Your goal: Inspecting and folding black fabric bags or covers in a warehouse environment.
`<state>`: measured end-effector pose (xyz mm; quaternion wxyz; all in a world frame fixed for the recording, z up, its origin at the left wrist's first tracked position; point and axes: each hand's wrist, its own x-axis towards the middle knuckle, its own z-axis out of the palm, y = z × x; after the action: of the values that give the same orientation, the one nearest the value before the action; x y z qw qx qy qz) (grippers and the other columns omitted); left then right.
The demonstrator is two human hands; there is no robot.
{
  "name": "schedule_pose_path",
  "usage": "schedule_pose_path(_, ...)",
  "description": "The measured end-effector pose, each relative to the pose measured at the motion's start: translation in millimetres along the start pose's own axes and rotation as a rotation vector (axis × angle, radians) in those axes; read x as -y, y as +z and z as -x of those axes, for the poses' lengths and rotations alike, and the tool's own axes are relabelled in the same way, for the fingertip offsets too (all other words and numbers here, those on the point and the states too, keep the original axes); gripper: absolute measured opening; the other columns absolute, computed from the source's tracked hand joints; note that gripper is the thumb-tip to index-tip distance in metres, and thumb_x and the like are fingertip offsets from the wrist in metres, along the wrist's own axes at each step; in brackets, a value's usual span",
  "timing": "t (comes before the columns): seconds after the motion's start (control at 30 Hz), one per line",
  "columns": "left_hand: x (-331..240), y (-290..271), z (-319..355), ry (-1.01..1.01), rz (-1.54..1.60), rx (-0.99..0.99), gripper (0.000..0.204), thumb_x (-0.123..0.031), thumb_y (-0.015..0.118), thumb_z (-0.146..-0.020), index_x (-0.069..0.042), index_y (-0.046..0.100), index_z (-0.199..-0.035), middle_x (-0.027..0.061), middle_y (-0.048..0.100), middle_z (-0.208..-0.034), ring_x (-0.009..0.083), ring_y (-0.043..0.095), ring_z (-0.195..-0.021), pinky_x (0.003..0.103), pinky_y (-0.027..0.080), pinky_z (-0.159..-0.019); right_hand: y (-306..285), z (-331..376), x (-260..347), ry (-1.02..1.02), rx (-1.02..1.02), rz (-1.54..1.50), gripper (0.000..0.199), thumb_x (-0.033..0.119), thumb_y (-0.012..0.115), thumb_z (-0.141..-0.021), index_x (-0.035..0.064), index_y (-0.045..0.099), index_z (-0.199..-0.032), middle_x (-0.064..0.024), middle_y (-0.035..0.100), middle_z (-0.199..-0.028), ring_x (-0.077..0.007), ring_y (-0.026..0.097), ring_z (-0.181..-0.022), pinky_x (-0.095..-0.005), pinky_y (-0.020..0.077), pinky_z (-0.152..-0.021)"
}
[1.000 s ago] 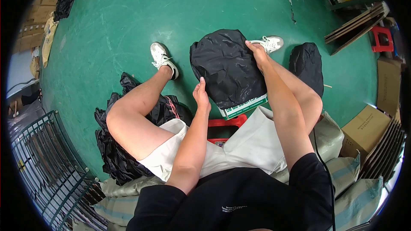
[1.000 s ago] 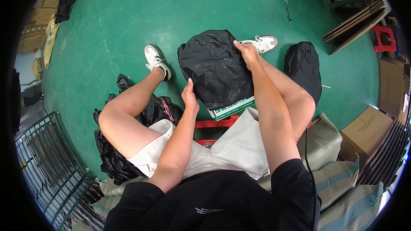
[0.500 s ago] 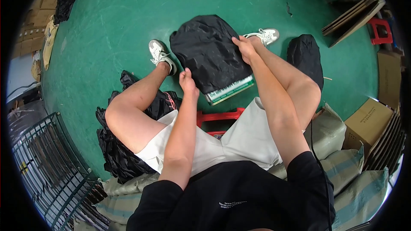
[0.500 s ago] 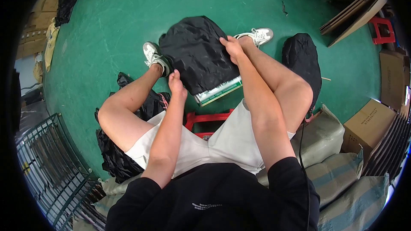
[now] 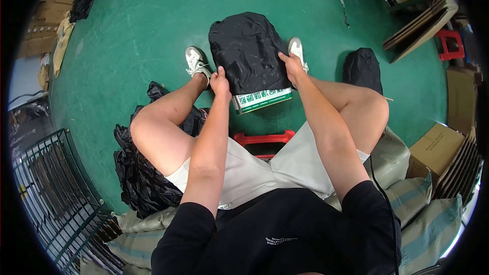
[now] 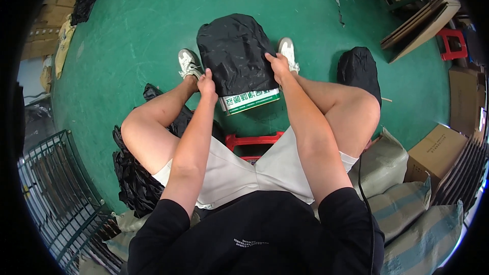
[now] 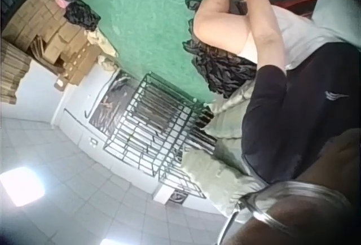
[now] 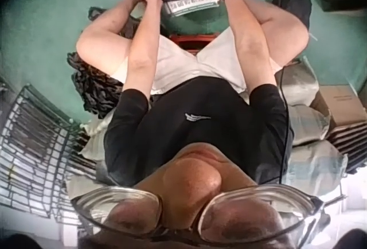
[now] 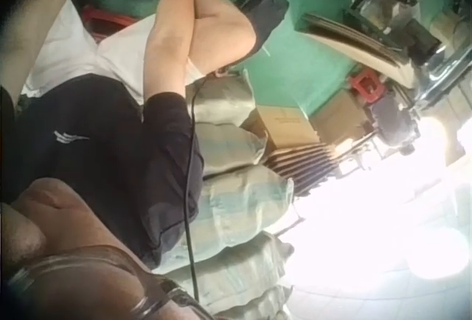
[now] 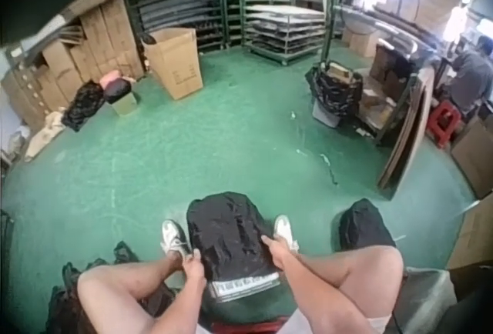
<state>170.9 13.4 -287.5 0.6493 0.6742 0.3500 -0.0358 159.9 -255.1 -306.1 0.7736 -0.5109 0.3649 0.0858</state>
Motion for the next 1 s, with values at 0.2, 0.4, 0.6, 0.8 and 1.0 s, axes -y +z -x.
schedule_pose_path(0.2, 11.2, -34.5, 19.6, 0.085, -0.218, -0.057, 0.039, -0.035, 0.063, -0.094, 0.003, 0.06, -0.086, 0.0097, 0.06, -0.08, 0.0183, 0.051, -0.075, 0.034, 0.045, -0.074, 18.4, 11.3, -7.2, -0.035, -0.252, 0.212, 0.062, 0.02, 0.066, -0.091, -0.0088, 0.039, -0.14, -0.0232, 0.053, -0.133, -0.0298, 0.056, -0.117, -0.0357, 0.0439, -0.1)
schedule_pose_path(0.4, 14.3, -54.4, 16.1, 0.134, -0.476, -0.115, 0.043, -0.037, 0.053, -0.098, 0.002, 0.059, -0.083, 0.012, 0.059, -0.079, 0.0225, 0.052, -0.076, 0.038, 0.044, -0.074, 15.6, 20.0, -3.0, 0.063, -0.238, 0.447, 0.055, 0.031, 0.071, -0.087, -0.0066, 0.057, -0.124, -0.0186, 0.065, -0.115, -0.0272, 0.062, -0.106, -0.0371, 0.0474, -0.092)
schedule_pose_path(0.6, 55.4, -54.0, 59.8, 0.242, -0.684, -0.034, 0.042, -0.033, 0.047, -0.098, 0.006, 0.062, -0.095, 0.0303, 0.063, -0.099, 0.0484, 0.058, -0.095, 0.051, 0.044, -0.084, -0.5, -1.9, -16.7, -0.134, -0.325, 0.586, 0.045, 0.037, 0.064, -0.092, -0.0034, 0.066, -0.112, -0.015, 0.069, -0.102, -0.0247, 0.065, -0.096, -0.035, 0.0489, -0.086)
schedule_pose_path(0.8, 100.1, -92.6, 59.8, 0.355, -0.533, -0.193, 0.032, -0.021, 0.047, -0.095, 0.006, 0.063, -0.103, 0.0304, 0.063, -0.1, 0.0468, 0.059, -0.098, 0.049, 0.045, -0.085, 20.7, 40.7, -1.6, -0.31, -0.302, 1.065, 0.035, 0.037, 0.056, -0.093, 0.0037, 0.07, -0.092, -0.0246, 0.068, -0.094, -0.0424, 0.065, -0.091, -0.0503, 0.0499, -0.08)
schedule_pose_path(1.0, -9.7, -77.9, 49.3, 0.032, 0.143, -0.246, 0.038, -0.027, 0.049, -0.1, 0.0, 0.047, -0.073, 0.0084, 0.049, -0.064, 0.0183, 0.048, -0.051, 0.034, 0.04, -0.043, 27.1, 59.1, 6.1, -0.411, -0.377, 0.881, 0.035, 0.034, 0.056, -0.093, 0.0021, 0.068, -0.092, -0.0228, 0.069, -0.093, -0.0418, 0.065, -0.091, -0.0479, 0.0499, -0.079)
